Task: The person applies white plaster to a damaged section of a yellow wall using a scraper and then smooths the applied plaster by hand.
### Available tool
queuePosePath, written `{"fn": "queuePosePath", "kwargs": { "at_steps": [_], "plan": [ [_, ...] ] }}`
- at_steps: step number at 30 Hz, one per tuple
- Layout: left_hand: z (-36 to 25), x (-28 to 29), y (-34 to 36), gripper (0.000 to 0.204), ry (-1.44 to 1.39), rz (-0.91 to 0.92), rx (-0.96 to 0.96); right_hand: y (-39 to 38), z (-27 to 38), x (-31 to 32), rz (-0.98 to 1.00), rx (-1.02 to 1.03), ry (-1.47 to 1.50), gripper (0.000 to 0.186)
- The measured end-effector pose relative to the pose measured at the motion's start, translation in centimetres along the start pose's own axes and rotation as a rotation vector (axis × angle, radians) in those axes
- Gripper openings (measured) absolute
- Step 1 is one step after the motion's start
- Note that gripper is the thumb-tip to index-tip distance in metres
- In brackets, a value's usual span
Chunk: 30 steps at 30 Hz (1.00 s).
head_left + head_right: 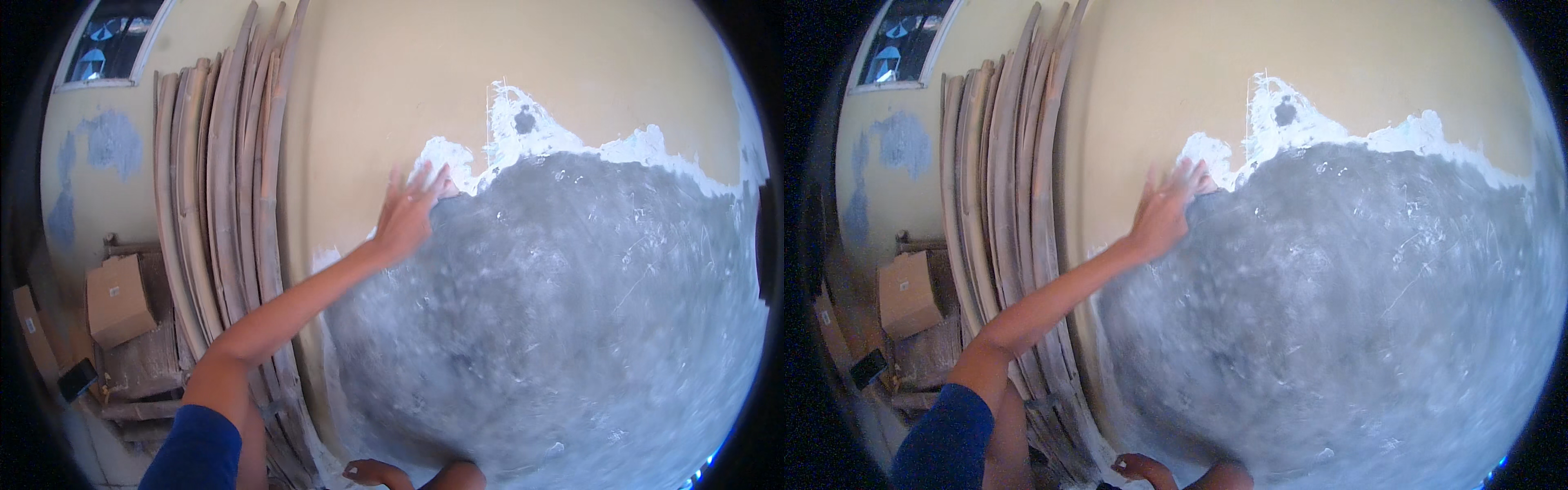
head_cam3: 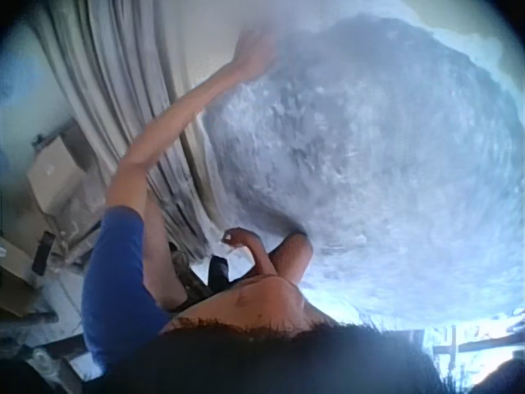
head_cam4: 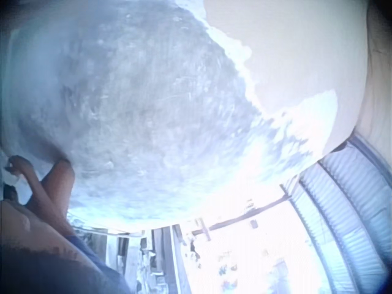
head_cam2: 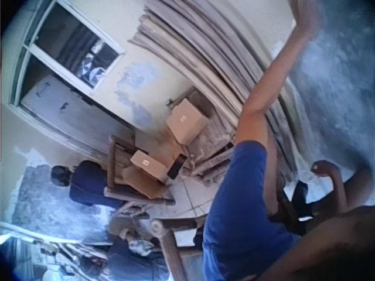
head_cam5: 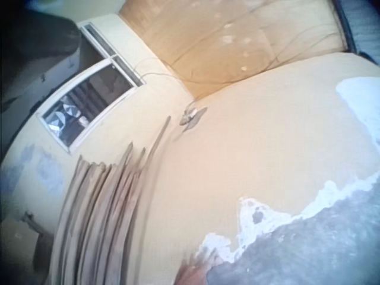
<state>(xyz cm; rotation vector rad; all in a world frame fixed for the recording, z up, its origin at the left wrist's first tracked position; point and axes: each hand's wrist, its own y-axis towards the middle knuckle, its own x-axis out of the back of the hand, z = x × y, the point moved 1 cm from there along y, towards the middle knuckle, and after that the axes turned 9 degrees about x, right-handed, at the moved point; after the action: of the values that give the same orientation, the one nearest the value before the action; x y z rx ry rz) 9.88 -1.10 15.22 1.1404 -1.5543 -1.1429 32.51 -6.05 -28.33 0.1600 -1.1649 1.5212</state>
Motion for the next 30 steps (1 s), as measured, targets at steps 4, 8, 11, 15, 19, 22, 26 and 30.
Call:
{"fn": "queuePosePath", "kwargs": {
  "at_steps": [4, 8, 11, 15, 19, 22, 26, 30],
  "plan": [
    [-4.0, 0.3, -0.9, 0.061, -0.201, 0.152, -0.206, -0.5, -0.5, -0.4, -0.18, 0.1, -0.103, 0.041],
    [-1.5, -0.4, -0.3, 0.06, -0.069, 0.037, -0.093, 0.2, -1.2, -0.8, 0.018, 0.083, 0.013, 0.04],
    [-0.5, -0.2, -0.1, 0.061, 0.022, 0.036, -0.003, 0.2, -0.3, -0.3, -0.026, 0.082, -0.046, 0.04],
    [-4.4, -0.5, -1.1, 0.064, -0.12, 0.074, -0.125, -1.1, -0.5, -0.6, -0.245, 0.134, -0.156, 0.04],
    [-2.0, -0.4, -0.7, 0.068, 0.011, 0.022, -0.179, -1.7, 0.8, 0.8, -0.002, 0.108, 0.014, 0.044],
    [0.1, 0.5, -0.1, 0.068, 0.069, -0.004, -0.124, -1.5, 1.9, 1.4, 0.046, 0.026, -0.041, 0.046],
    [-4.4, -1.1, -1.1, 0.071, -0.096, 0.054, -0.232, -3.0, 2.2, 1.9, -0.068, 0.013, -0.045, 0.043],
    [-2.6, -0.4, -0.8, 0.072, -0.047, 0.008, -0.258, -1.9, 2.1, 1.5, 0.083, 0.051, -0.008, 0.046]
  ]
}}
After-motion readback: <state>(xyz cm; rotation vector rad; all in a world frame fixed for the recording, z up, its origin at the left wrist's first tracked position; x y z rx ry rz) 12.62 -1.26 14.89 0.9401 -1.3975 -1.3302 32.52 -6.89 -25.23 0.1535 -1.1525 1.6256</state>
